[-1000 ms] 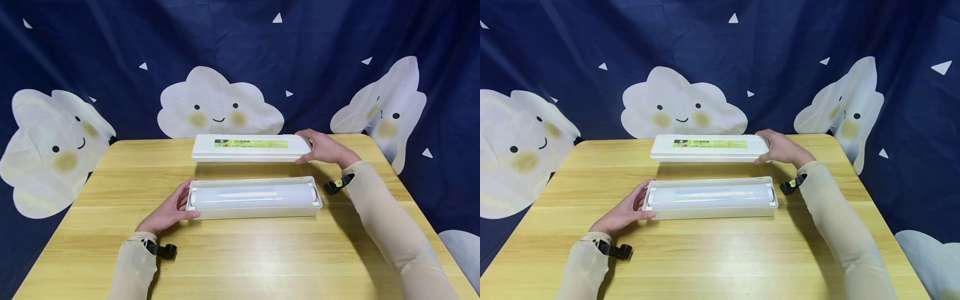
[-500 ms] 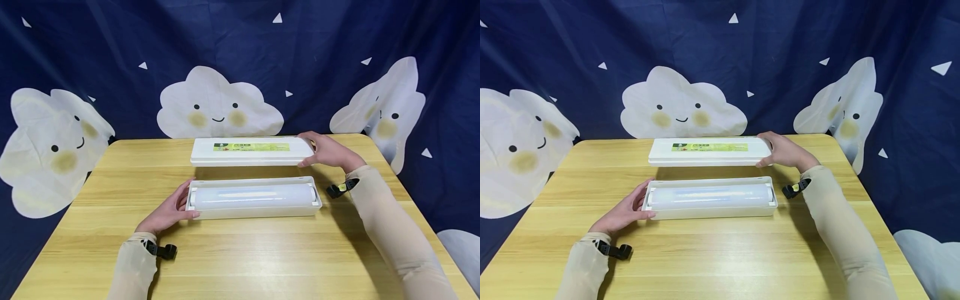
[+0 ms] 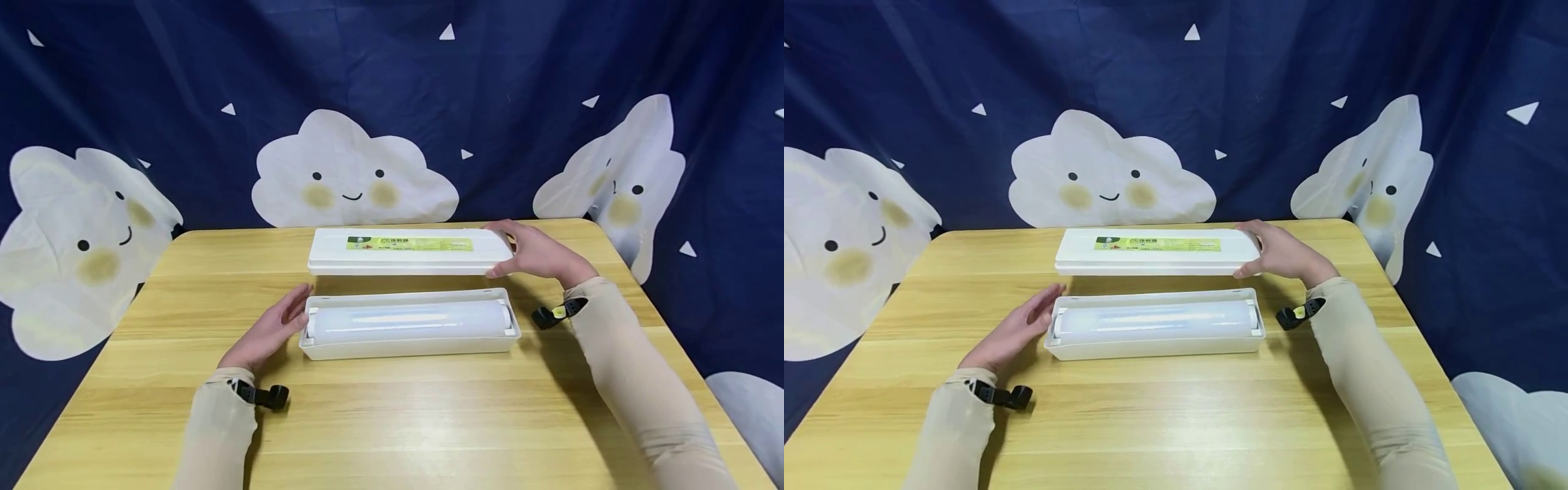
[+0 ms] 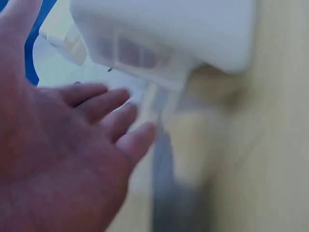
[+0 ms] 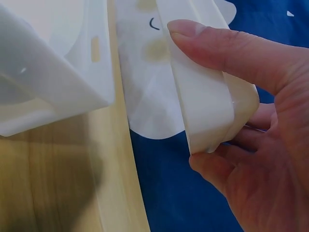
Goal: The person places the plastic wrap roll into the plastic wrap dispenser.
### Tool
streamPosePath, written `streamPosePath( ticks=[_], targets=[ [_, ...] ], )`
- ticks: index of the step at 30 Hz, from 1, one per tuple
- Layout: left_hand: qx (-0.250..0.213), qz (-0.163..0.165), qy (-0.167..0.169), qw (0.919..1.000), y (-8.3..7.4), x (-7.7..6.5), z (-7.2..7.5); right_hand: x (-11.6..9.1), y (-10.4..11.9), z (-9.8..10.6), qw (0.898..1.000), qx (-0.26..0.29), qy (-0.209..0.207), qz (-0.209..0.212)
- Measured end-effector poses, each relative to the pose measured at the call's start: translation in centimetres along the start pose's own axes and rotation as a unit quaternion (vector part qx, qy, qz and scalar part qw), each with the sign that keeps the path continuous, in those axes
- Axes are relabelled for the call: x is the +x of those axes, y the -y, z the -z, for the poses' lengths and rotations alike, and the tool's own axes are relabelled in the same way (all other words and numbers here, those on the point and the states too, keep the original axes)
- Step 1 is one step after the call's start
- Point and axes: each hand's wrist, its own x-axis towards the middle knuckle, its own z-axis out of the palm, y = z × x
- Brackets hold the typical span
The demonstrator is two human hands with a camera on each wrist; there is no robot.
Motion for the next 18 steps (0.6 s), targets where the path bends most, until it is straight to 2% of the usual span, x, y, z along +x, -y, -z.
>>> streamPosePath(
  ticks=[4, 8, 10, 15, 18],
  targets=[
    [-0.002, -0.001, -0.058, 0.9983, -1.2, 2.5, -0.1, -0.2, -0.1, 0.0, 1.0, 0.006, -0.002, 0.004],
    [-0.047, -0.005, -0.082, 0.9955, -2.5, 5.0, -0.5, -0.4, -0.3, 0.0, 1.0, 0.003, -0.003, 0.01],
    [-0.044, -0.008, -0.088, 0.9951, -3.0, 5.9, -0.6, -0.5, -0.3, 0.0, 1.0, 0.004, -0.003, 0.012],
    [-0.004, -0.017, -0.095, 0.9953, -3.7, 6.7, -0.5, -0.5, -0.3, -0.1, 1.0, 0.006, -0.005, 0.021],
    [-0.009, -0.025, -0.091, 0.9955, -3.8, 6.5, -0.4, -0.5, -0.2, -0.1, 1.0, 0.007, -0.011, 0.025]
  ],
)
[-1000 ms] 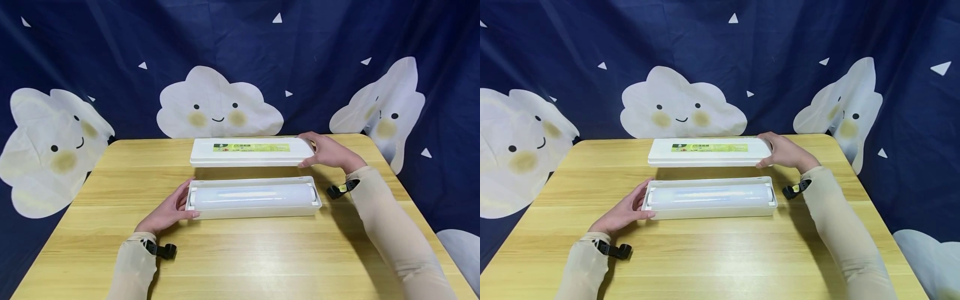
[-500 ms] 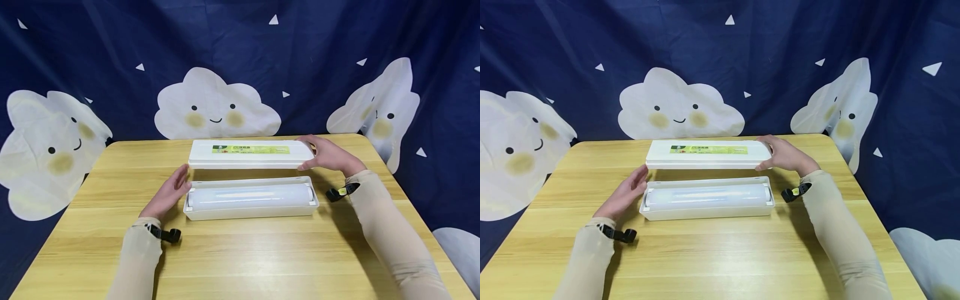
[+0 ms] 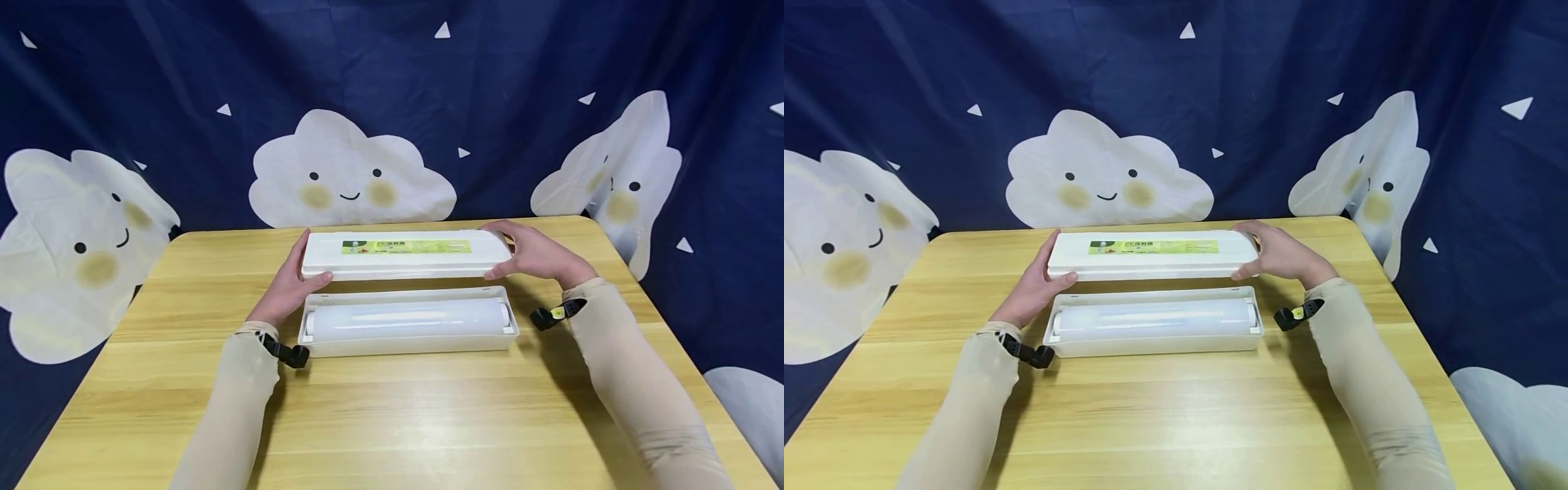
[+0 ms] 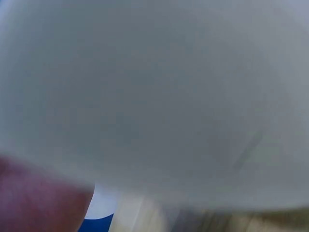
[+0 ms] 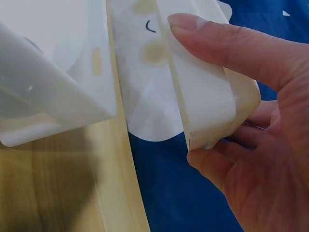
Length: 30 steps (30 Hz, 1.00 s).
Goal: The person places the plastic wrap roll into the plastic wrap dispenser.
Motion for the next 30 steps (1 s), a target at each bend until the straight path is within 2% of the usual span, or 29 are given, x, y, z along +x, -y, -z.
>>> streamPosePath(
  ticks=[7, 16, 23, 30],
  targets=[
    [-0.013, -0.011, 0.005, 0.9998, 0.0, -0.2, 0.1, -0.3, 0.0, -0.1, 1.0, 0.0, -0.009, 0.008],
    [-0.009, 0.002, 0.006, 0.9999, 0.1, -0.7, 0.3, -1.1, 0.3, -0.2, 1.0, 0.019, 0.0, 0.006],
    [-0.005, -0.008, 0.009, 0.9999, -0.3, -1.2, 0.0, -1.6, -0.1, -0.4, 0.999, 0.036, 0.01, 0.016],
    [-0.001, -0.001, 0.002, 1.0, -0.1, -1.8, -0.2, -2.2, 0.1, -0.5, 0.999, 0.044, 0.002, 0.016]
  ],
)
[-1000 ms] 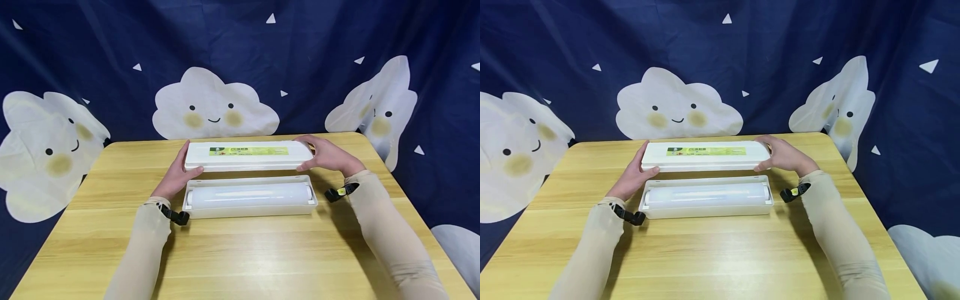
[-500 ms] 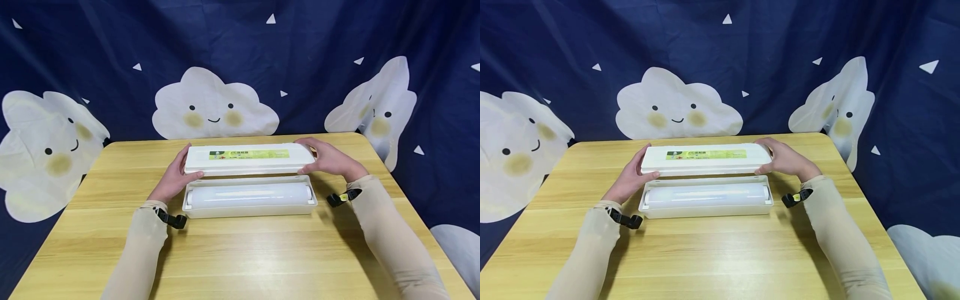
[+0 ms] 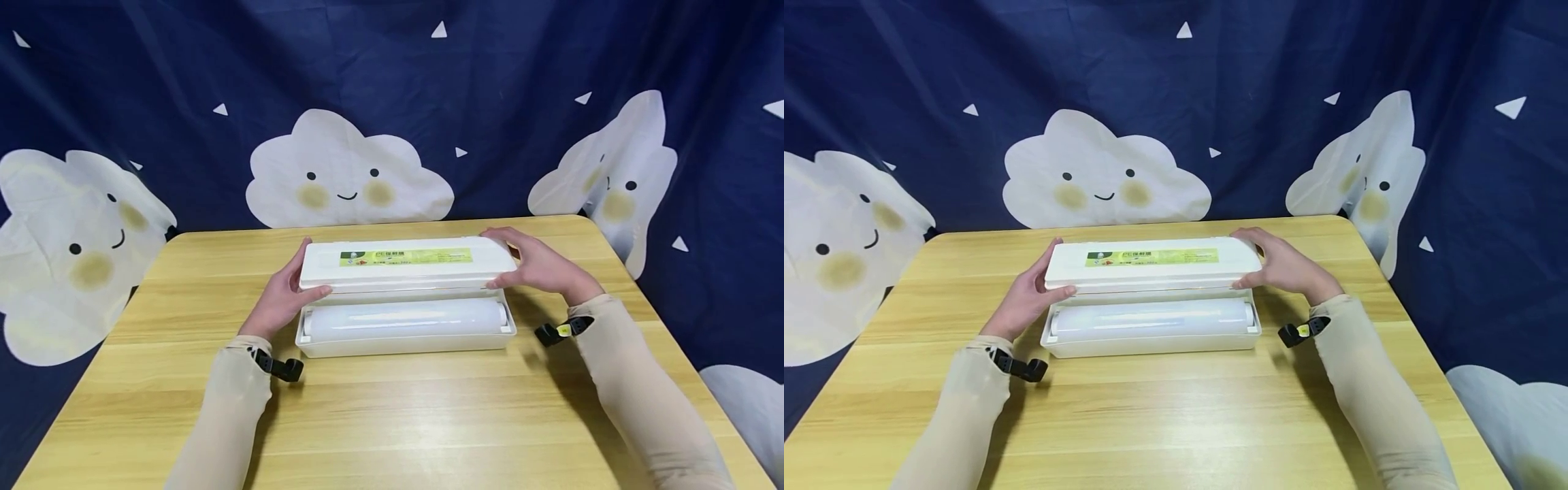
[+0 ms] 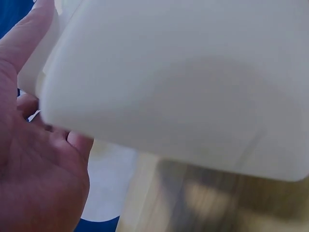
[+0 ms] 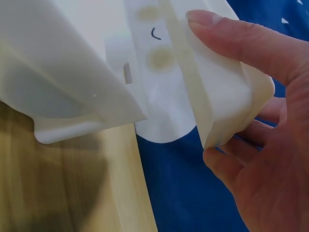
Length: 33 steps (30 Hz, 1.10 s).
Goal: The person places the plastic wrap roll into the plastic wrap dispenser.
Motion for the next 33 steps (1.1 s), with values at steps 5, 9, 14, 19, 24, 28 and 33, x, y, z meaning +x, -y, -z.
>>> streamPosePath(
  ticks=[5, 9, 14, 19, 24, 28, 33],
  targets=[
    [-0.018, -0.007, 0.004, 0.9998, 0.2, -0.4, -0.1, -0.3, 0.3, 0.0, 1.0, -0.018, -0.011, 0.008],
    [-0.028, -0.015, 0.005, 0.9995, 0.3, -0.8, -0.2, -0.6, 0.5, 0.0, 1.0, -0.01, -0.01, 0.011],
    [-0.025, -0.02, -0.003, 0.9995, 0.3, -1.0, -0.2, -1.1, 0.7, -0.2, 1.0, 0.006, -0.008, 0.008],
    [-0.038, -0.032, -0.002, 0.9988, 0.2, -1.4, -0.1, -1.7, 0.8, -0.5, 1.0, 0.006, -0.013, 0.011],
    [-0.025, -0.031, 0.005, 0.9992, 0.4, -1.9, -0.1, -2.2, 0.9, -0.9, 1.0, 0.016, -0.015, 0.011],
    [-0.014, -0.026, 0.005, 0.9995, 0.4, -2.2, 0.0, -2.5, 1.1, -1.2, 1.0, 0.018, -0.012, 0.006],
    [-0.013, -0.033, 0.011, 0.9993, 0.2, -2.6, 0.1, -2.9, 1.0, -1.3, 1.0, 0.009, -0.007, 0.012]
  ],
)
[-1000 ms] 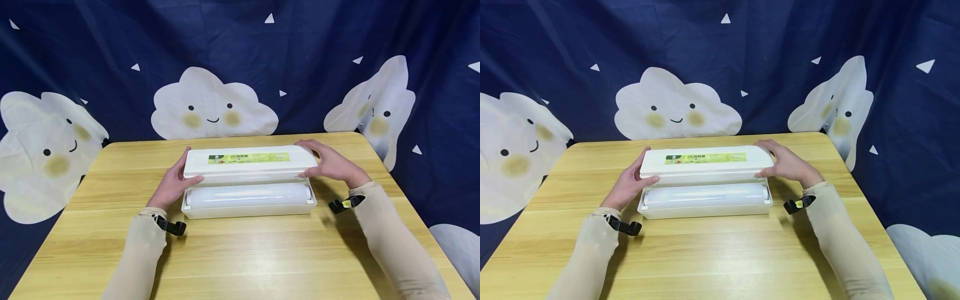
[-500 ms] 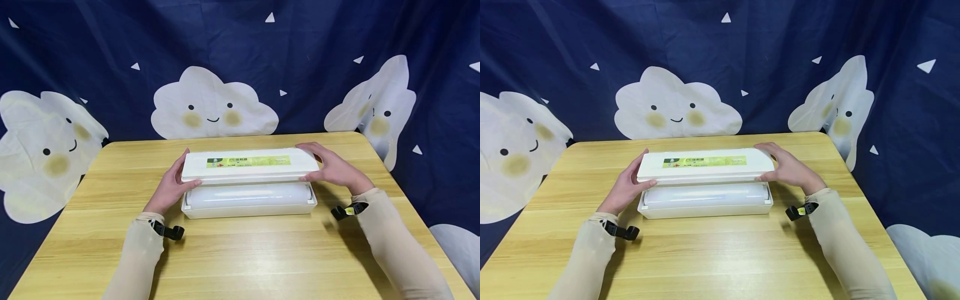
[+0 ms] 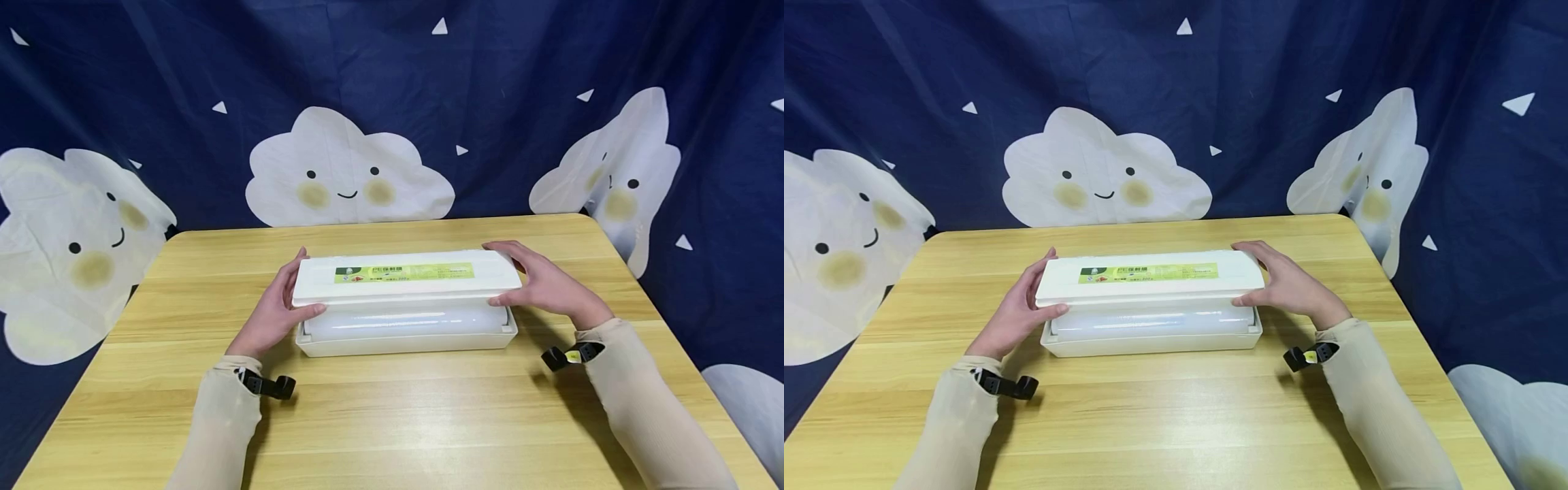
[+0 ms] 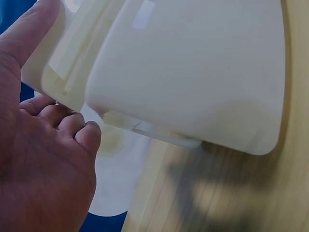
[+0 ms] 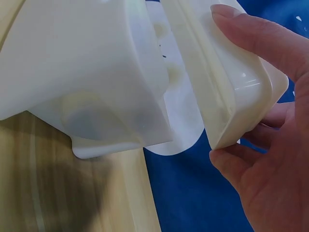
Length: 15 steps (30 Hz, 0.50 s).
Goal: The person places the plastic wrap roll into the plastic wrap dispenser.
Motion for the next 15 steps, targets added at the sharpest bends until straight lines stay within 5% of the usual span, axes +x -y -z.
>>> streamPosePath(
  ticks=[15],
  targets=[
    [-0.024, -0.009, 0.003, 0.9997, 0.0, -1.1, -0.6, -1.4, -0.3, -0.8, 1.0, 0.03, 0.001, 0.009]
  ],
)
